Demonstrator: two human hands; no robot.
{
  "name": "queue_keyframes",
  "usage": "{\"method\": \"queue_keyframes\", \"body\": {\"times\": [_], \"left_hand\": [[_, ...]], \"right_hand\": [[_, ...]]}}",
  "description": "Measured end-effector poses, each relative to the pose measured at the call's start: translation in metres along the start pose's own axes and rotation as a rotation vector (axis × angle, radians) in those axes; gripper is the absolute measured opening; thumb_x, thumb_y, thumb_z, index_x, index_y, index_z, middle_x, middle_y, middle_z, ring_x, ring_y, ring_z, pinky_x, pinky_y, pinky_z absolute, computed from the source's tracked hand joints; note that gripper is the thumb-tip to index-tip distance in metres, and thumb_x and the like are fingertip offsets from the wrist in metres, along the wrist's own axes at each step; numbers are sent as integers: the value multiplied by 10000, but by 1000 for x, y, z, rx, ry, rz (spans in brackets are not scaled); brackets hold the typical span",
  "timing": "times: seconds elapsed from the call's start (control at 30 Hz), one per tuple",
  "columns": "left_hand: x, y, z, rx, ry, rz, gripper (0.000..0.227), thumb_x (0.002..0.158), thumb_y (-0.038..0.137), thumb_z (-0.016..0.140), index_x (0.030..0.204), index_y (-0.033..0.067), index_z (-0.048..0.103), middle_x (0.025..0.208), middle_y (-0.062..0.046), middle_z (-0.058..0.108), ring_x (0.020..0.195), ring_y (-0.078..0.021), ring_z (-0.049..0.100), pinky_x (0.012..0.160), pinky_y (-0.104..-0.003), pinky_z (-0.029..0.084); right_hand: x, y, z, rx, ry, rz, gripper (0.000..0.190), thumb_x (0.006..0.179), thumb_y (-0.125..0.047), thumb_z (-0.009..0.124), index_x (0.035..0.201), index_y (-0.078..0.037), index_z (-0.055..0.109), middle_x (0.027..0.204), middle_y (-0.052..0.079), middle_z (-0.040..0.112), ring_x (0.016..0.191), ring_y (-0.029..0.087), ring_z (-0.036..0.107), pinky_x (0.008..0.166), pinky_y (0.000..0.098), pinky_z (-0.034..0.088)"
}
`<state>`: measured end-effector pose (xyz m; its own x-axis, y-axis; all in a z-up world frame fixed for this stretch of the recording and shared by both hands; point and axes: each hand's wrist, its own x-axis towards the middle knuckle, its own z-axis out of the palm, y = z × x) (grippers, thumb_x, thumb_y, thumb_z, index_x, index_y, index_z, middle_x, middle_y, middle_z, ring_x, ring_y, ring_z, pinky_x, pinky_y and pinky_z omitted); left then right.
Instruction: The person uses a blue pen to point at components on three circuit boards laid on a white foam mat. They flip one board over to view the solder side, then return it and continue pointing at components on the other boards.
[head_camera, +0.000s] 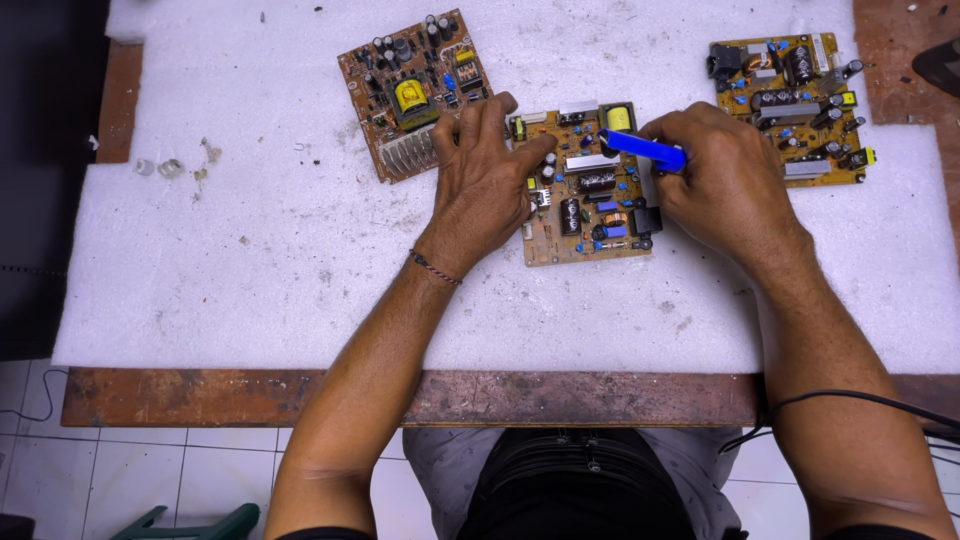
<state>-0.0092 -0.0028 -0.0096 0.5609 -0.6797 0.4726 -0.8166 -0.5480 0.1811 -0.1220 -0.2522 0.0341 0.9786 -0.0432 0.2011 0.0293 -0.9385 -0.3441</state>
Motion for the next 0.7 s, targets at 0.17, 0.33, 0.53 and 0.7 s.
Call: {"method": "queue_keyframes", "body": {"times": [0.17, 0.33, 0.53, 0.7], "left_hand": [[2, 2, 0, -14, 7, 0, 483, 731, 50, 695, 1165, 246, 777, 1336, -187, 497, 1223, -395, 470, 1063, -672, 296], [2, 3, -2, -41, 35, 2, 604, 726, -18, 660, 1290, 190, 718, 1346, -198, 502, 1223, -391, 485, 1027, -633, 326], [4, 6, 3, -5, 35, 4, 395, 1003, 172, 588, 1362, 297, 694, 1411, -214, 527, 1293, -402, 499, 1080, -652, 303], [3, 3, 8, 38, 8, 14, 465, 936, 144, 590, 1365, 303, 672, 1381, -267, 533, 1240, -406, 521, 1042, -627, 315]], "right_hand": [[0, -4, 2, 17, -1, -36, 563, 780, 27, 599, 1303, -102, 762, 1152, 142, 698, 1020, 399, 675, 809, 566, 527], [-1, -5, 9, -19, 8, -91, 642, 795, 35, 663, 1418, -104, 727, 1306, 163, 631, 1051, 425, 683, 837, 580, 557], [2, -15, 12, -103, -16, -108, 783, 742, 45, 631, 1492, -172, 688, 1445, 223, 548, 999, 467, 666, 823, 625, 559], [11, -25, 14, -205, -100, -44, 814, 759, -22, 685, 1535, -266, 669, 1437, 185, 514, 1096, 469, 663, 679, 656, 595]]}}
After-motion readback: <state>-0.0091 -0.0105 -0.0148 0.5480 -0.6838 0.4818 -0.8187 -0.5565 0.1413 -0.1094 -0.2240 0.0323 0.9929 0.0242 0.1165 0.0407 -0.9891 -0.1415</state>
